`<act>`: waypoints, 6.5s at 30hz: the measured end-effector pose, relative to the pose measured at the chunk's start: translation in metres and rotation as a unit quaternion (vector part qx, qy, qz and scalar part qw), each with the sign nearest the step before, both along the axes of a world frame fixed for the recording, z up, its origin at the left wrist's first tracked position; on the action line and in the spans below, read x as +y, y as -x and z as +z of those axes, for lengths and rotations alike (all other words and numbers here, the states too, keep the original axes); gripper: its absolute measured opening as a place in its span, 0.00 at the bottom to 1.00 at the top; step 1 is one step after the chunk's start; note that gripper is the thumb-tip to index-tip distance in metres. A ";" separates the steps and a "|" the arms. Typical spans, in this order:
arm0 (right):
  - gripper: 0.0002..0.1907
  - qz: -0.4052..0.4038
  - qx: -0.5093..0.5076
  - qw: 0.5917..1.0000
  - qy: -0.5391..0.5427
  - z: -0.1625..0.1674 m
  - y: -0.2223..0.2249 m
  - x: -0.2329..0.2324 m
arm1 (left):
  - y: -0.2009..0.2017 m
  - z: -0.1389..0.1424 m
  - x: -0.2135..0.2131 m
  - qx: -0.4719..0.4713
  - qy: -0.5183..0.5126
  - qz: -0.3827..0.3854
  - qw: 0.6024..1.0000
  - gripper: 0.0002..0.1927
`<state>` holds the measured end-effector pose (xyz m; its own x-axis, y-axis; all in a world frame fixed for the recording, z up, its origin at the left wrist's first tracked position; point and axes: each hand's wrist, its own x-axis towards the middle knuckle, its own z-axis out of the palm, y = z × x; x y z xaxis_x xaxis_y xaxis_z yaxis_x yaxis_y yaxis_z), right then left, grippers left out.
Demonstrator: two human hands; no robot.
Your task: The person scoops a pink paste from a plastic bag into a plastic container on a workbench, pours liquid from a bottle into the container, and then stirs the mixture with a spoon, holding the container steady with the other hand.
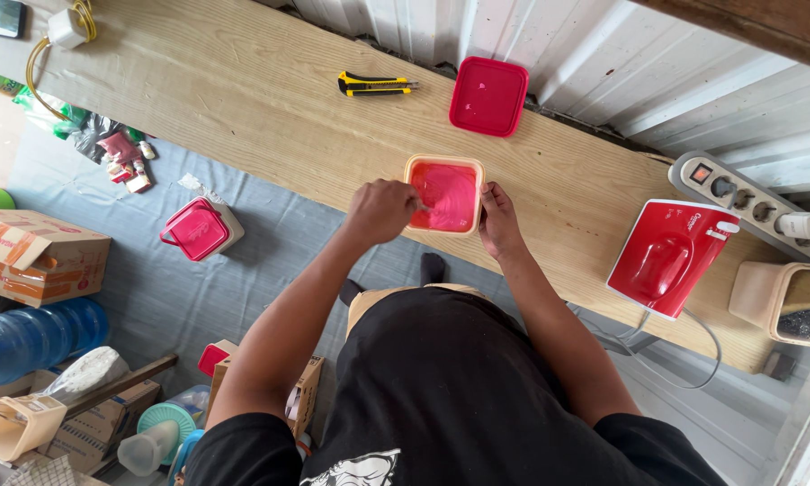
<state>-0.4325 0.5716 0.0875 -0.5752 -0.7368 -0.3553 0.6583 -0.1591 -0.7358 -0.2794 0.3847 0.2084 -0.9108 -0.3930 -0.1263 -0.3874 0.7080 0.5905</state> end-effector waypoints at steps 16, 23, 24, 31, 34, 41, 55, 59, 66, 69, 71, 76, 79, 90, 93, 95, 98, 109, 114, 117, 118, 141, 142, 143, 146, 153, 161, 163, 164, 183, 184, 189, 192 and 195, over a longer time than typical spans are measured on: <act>0.12 0.005 0.013 1.000 -0.012 0.001 -0.001 0.003 | 0.005 -0.011 -0.005 -0.005 0.284 -0.086 0.955 0.05; 0.11 -0.002 0.001 1.000 -0.012 -0.003 -0.002 0.004 | -0.008 0.007 0.000 -0.113 0.046 0.004 0.993 0.10; 0.11 -0.003 -0.002 1.000 -0.012 -0.003 -0.002 0.004 | -0.010 0.011 -0.001 -0.098 0.011 0.028 0.995 0.10; 0.10 -0.012 -0.013 1.000 0.000 -0.005 -0.003 0.005 | -0.010 0.018 -0.007 0.000 0.011 0.094 0.995 0.09; 0.11 -0.009 -0.006 1.000 -0.005 -0.004 -0.005 0.004 | -0.006 0.007 -0.007 0.086 0.151 0.033 0.984 0.08; 0.09 -0.076 -0.027 0.996 0.029 -0.005 -0.021 0.000 | -0.004 -0.007 0.010 -0.093 0.151 -0.019 0.984 0.09; 0.12 0.007 -0.009 0.999 0.046 -0.010 -0.079 0.002 | -0.026 -0.002 0.008 0.041 0.151 0.153 0.976 0.09; 0.12 0.031 -0.004 0.999 0.021 -0.010 -0.074 0.001 | -0.020 -0.025 0.011 -0.009 0.229 0.089 0.969 0.05; 0.10 0.053 0.010 0.998 -0.011 -0.009 -0.067 -0.006 | -0.024 -0.018 0.014 -0.075 -0.043 0.188 0.978 0.10; 0.10 0.053 0.007 0.998 -0.017 -0.008 -0.064 -0.007 | -0.029 -0.008 0.002 -0.051 -0.093 0.216 0.971 0.12; 0.10 0.049 0.004 0.999 -0.024 -0.008 -0.063 -0.007 | -0.035 -0.002 -0.003 -0.031 -0.162 0.226 0.960 0.13; 0.09 0.045 0.010 0.999 -0.023 -0.010 -0.065 -0.007 | -0.047 0.004 0.000 -0.008 -0.198 0.275 0.941 0.13; 0.07 0.042 0.014 0.999 -0.015 -0.011 -0.066 -0.007 | -0.052 -0.003 0.005 0.050 -0.060 0.273 0.959 0.11; 0.10 0.049 0.014 0.998 -0.032 -0.007 -0.067 -0.005 | -0.030 -0.034 0.017 -0.049 0.012 0.157 0.986 0.10; 0.09 0.051 0.021 0.998 -0.022 -0.009 -0.067 -0.007 | -0.034 -0.026 0.004 0.012 -0.067 0.202 0.977 0.11; 0.09 0.050 0.024 0.998 -0.016 -0.011 -0.067 -0.005 | -0.041 -0.022 -0.006 0.014 -0.153 0.210 0.965 0.11; 0.09 0.049 0.024 0.998 -0.007 -0.012 -0.067 -0.005 | -0.048 -0.017 -0.010 0.001 -0.230 0.247 0.941 0.12; 0.09 0.055 0.019 0.998 -0.015 -0.011 -0.067 -0.004 | -0.035 -0.028 0.017 0.001 0.162 0.096 0.982 0.05; 0.10 0.061 0.028 0.998 -0.011 -0.011 -0.067 -0.005 | -0.035 -0.020 0.007 -0.043 -0.042 0.188 0.980 0.09; 0.10 0.058 0.024 0.998 -0.008 -0.012 -0.066 -0.005 | -0.040 -0.011 -0.009 -0.020 -0.133 0.217 0.967 0.10; 0.10 0.057 0.021 0.998 -0.006 -0.013 -0.066 -0.006 | -0.042 -0.008 -0.010 -0.014 -0.149 0.224 0.963 0.10; 0.08 0.048 0.025 0.998 -0.008 -0.013 -0.067 -0.007 | -0.042 -0.002 -0.017 -0.026 -0.157 0.207 0.965 0.10; 0.08 0.050 0.029 0.998 -0.005 -0.013 -0.066 -0.007 | -0.041 -0.002 -0.016 0.003 -0.105 0.197 0.975 0.09; 0.08 0.048 0.033 0.998 -0.005 -0.013 -0.065 -0.008 | -0.039 -0.003 -0.013 0.032 -0.052 0.186 0.981 0.08; 0.08 0.046 0.047 0.998 -0.013 -0.013 -0.058 -0.012 | -0.021 -0.014 -0.009 0.047 0.106 0.114 0.987 0.06; 0.10 0.049 0.060 0.997 -0.017 -0.008 -0.044 -0.015 | 0.017 -0.042 -0.004 0.059 0.166 -0.051 0.983 0.03; 0.08 0.037 0.046 0.997 -0.040 -0.010 -0.039 -0.017 | 0.005 -0.021 -0.034 -0.082 0.245 -0.161 0.953 0.05; 0.07 0.032 0.039 0.998 -0.046 -0.011 -0.039 -0.017 | 0.010 -0.018 -0.039 -0.108 0.267 -0.146 0.946 0.06; 0.07 0.031 0.038 0.998 -0.046 -0.011 -0.039 -0.017 | 0.014 -0.019 -0.039 -0.102 0.281 -0.137 0.944 0.06; 0.05 0.027 0.023 0.998 -0.042 -0.023 -0.041 -0.016 | 0.006 -0.024 -0.029 -0.111 0.276 -0.154 0.942 0.06; 0.05 0.029 0.022 0.998 -0.041 -0.025 -0.041 -0.015 | 0.008 -0.025 -0.031 -0.092 0.289 -0.140 0.942 0.06; 0.05 0.036 0.028 0.998 -0.032 -0.028 -0.042 -0.014 | 0.030 -0.041 -0.021 0.019 0.302 -0.083 0.950 0.07; 0.04 0.038 0.026 0.998 -0.033 -0.029 -0.042 -0.012 | 0.032 -0.047 -0.006 0.057 0.225 -0.090 0.968 0.07; 0.04 0.036 0.025 0.998 -0.035 -0.030 -0.042 -0.013 | 0.021 -0.042 -0.002 0.020 0.208 -0.143 0.967 0.06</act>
